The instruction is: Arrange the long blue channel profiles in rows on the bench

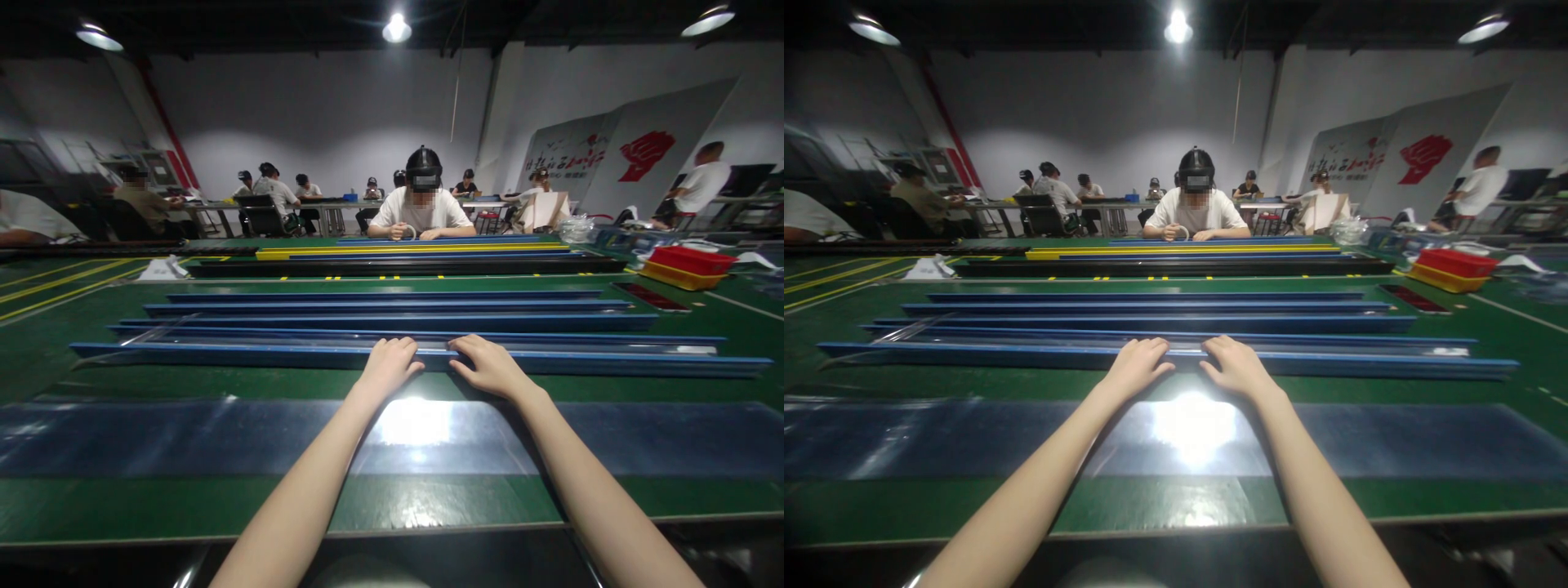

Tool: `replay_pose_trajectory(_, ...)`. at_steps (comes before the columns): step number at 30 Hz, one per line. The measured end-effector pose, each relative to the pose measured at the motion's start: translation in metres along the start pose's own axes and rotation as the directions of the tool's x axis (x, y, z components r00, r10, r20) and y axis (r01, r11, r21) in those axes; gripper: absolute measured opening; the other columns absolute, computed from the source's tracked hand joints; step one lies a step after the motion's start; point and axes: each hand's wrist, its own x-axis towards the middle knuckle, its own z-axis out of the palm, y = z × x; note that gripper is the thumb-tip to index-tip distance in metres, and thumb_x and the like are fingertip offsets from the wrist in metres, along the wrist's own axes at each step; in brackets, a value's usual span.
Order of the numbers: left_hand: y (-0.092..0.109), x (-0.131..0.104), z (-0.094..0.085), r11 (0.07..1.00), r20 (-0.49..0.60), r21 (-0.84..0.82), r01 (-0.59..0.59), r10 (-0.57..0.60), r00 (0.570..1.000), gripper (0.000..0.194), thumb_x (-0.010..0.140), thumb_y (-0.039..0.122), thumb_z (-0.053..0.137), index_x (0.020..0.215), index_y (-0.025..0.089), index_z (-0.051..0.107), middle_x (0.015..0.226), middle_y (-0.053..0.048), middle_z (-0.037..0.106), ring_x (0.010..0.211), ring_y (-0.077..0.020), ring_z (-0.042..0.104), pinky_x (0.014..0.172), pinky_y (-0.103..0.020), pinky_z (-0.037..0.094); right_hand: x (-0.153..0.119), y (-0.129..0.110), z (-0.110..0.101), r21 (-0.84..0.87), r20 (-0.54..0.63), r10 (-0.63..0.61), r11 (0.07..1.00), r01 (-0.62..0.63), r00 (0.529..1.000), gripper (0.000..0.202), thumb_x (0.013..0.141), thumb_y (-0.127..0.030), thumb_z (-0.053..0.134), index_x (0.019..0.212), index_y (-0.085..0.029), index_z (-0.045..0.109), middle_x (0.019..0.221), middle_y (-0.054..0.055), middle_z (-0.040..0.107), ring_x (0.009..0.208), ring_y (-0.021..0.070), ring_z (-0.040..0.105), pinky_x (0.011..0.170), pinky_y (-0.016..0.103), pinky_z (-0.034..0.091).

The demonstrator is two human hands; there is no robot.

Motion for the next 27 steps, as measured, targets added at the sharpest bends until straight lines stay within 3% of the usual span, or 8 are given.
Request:
replay_pose_trajectory(13, 0.0014, 0.0007, -0.0010, 1.000, -0.024, 0.000, 0.030, -0.030, 0.999, 0.025, 0.084, 0.038, 0.050, 0.096, 0.016, 0.049, 0.099, -0.008, 0.061, 0.093, -0.0229, 0.057, 0.076, -0.032, 0.037, -0.0001, -0.0011, 0.0007, -0.007, 0.002, 0.014, 1.000, -0.014, 1.000, 0.028, 0.083, -0.030, 0.044, 0.104, -0.016, 0.057, 0.104, 0.010, 0.061, 0.099, 0.0203, 0.053, 0.083, 0.030, 0.040)
replay_pose_trajectory(27, 0.0013, 0.0021, -0.0028, 0.996, -0.021, -0.059, 0.072, -0.073, 0.997, 0.025, 0.081, 0.039, 0.054, 0.089, 0.016, 0.049, 0.094, -0.008, 0.062, 0.090, -0.0225, 0.058, 0.075, -0.031, 0.038, 0.0003, -0.0025, -0.0028, -0.043, -0.004, 0.012, 0.999, -0.012, 1.000, 0.016, 0.084, -0.029, 0.046, 0.088, -0.018, 0.057, 0.090, 0.008, 0.060, 0.087, 0.0191, 0.054, 0.072, 0.027, 0.039)
